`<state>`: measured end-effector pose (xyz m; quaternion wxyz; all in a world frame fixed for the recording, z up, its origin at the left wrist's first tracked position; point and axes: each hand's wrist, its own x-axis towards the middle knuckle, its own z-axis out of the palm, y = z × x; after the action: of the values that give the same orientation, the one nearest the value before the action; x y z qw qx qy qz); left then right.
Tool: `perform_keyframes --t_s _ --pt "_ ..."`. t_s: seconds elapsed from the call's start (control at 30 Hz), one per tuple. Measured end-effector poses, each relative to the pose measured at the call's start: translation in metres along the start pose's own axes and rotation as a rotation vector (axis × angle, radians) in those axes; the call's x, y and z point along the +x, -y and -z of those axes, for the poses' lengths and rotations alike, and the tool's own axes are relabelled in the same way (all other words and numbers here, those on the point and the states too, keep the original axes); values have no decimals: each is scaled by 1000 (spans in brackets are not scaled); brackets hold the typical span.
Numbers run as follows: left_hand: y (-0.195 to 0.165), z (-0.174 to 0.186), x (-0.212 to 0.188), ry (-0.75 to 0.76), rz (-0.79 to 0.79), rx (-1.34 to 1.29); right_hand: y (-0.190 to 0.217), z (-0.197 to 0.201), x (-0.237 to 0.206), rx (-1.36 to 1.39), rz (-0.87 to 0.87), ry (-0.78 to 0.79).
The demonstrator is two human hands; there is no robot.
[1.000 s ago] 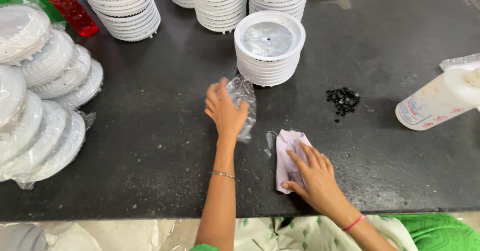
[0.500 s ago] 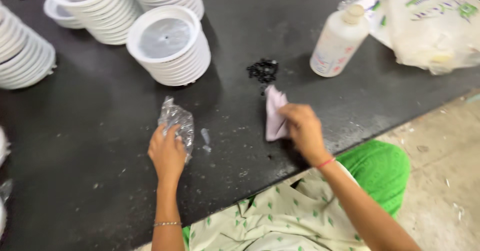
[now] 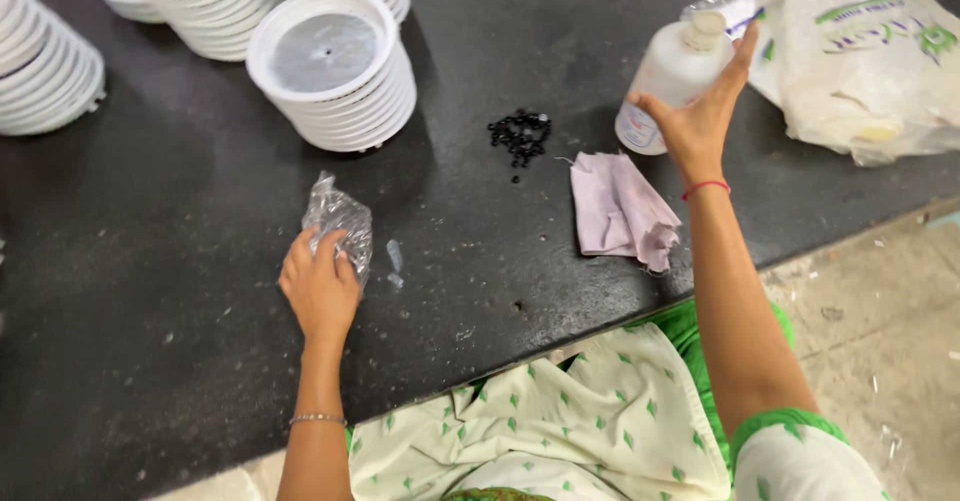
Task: The person wipes white plastic light fixture covers with a cloth, wraps each cover in clear plastic film, and stacks the wrapped covers on the work table. They handle the parts one at a time, turning them over to wrap the plastic fully around each piece.
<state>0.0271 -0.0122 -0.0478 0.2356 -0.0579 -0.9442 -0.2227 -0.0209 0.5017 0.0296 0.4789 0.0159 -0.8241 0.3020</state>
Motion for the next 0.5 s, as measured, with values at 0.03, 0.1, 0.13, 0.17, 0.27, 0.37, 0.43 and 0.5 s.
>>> perform_keyframes --t_s 0.03,0.1,0.13,0.17,0.27,0.37,0.43,0.5 --pt "-1 0 0 -5 8 3 -1 -5 7 9 36 -27" --pt "-2 0 0 -16 16 10 0 -7 14 144 -11 -28" --pt "-2 1 0 -24 15 13 0 -6 18 268 -95 -2" --pt "-3 1 1 -32 13 15 0 -4 18 318 -107 18" --pt "-3 2 2 -10 25 17 1 6 10 334 -50 53" --pt "-1 1 3 -5 30 2 3 13 -9 296 -89 71" --pt "0 0 2 -15 77 -42 2 17 -18 263 -82 98" --pt "0 -1 0 -75 82 -89 -1 17 -23 266 -58 135"
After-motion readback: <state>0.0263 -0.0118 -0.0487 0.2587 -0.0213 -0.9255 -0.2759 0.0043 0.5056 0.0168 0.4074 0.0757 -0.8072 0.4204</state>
